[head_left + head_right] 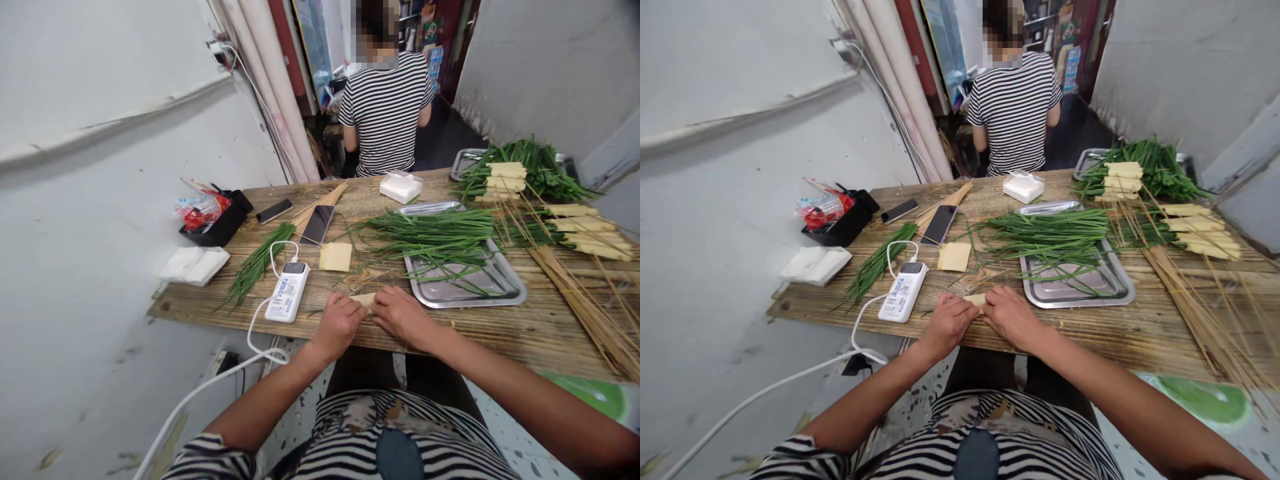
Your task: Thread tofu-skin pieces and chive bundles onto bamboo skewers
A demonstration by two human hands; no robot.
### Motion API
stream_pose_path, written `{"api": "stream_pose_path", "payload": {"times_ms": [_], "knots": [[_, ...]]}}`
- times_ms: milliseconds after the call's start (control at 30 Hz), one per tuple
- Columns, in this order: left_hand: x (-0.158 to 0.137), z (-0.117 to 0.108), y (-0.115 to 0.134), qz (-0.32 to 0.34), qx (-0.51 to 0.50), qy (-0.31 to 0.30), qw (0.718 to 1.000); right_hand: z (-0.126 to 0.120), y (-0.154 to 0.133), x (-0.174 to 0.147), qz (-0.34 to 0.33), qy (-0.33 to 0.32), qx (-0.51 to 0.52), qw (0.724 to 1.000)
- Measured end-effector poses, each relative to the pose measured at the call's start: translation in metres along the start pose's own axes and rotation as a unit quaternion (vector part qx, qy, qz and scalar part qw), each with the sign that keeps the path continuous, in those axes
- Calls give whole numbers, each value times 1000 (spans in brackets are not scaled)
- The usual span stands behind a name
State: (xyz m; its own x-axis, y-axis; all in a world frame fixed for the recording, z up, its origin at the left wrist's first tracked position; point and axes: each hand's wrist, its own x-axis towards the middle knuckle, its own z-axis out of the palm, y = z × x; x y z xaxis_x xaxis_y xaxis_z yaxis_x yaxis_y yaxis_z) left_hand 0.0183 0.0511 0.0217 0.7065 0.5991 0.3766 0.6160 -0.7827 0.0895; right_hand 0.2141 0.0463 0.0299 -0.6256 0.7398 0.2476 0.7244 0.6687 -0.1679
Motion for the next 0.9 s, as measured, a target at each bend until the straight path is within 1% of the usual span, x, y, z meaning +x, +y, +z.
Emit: {"api": "stream_pose_path", "payload": {"times_ms": [133, 200, 367, 467, 533, 667, 833, 900], "knots": [[1, 0, 0, -14, -15, -11, 1000, 2, -1, -4, -23, 31, -22, 999], [0, 0, 0, -19, -17, -13, 1000, 3, -1, -4, -36, 33, -32, 998], [-1, 1, 2, -37, 1, 9, 999, 1, 3, 3, -50, 3, -26, 998], [-2, 1, 3, -41, 6, 17, 999, -2, 10, 10, -64, -32, 9, 997], [-2, 1, 3, -42, -1, 19, 999, -3, 14, 14, -62, -52, 35, 996], [-4, 2, 3, -44, 6, 28, 999, -3, 18, 22, -48, -69, 84, 993], [-11, 6, 2, -17, 14, 72, 997, -8, 19, 26, -44, -101, 112, 988], [-13, 8, 1, -4, 15, 73, 997, -11, 19, 26, -46, -104, 116, 987]]}}
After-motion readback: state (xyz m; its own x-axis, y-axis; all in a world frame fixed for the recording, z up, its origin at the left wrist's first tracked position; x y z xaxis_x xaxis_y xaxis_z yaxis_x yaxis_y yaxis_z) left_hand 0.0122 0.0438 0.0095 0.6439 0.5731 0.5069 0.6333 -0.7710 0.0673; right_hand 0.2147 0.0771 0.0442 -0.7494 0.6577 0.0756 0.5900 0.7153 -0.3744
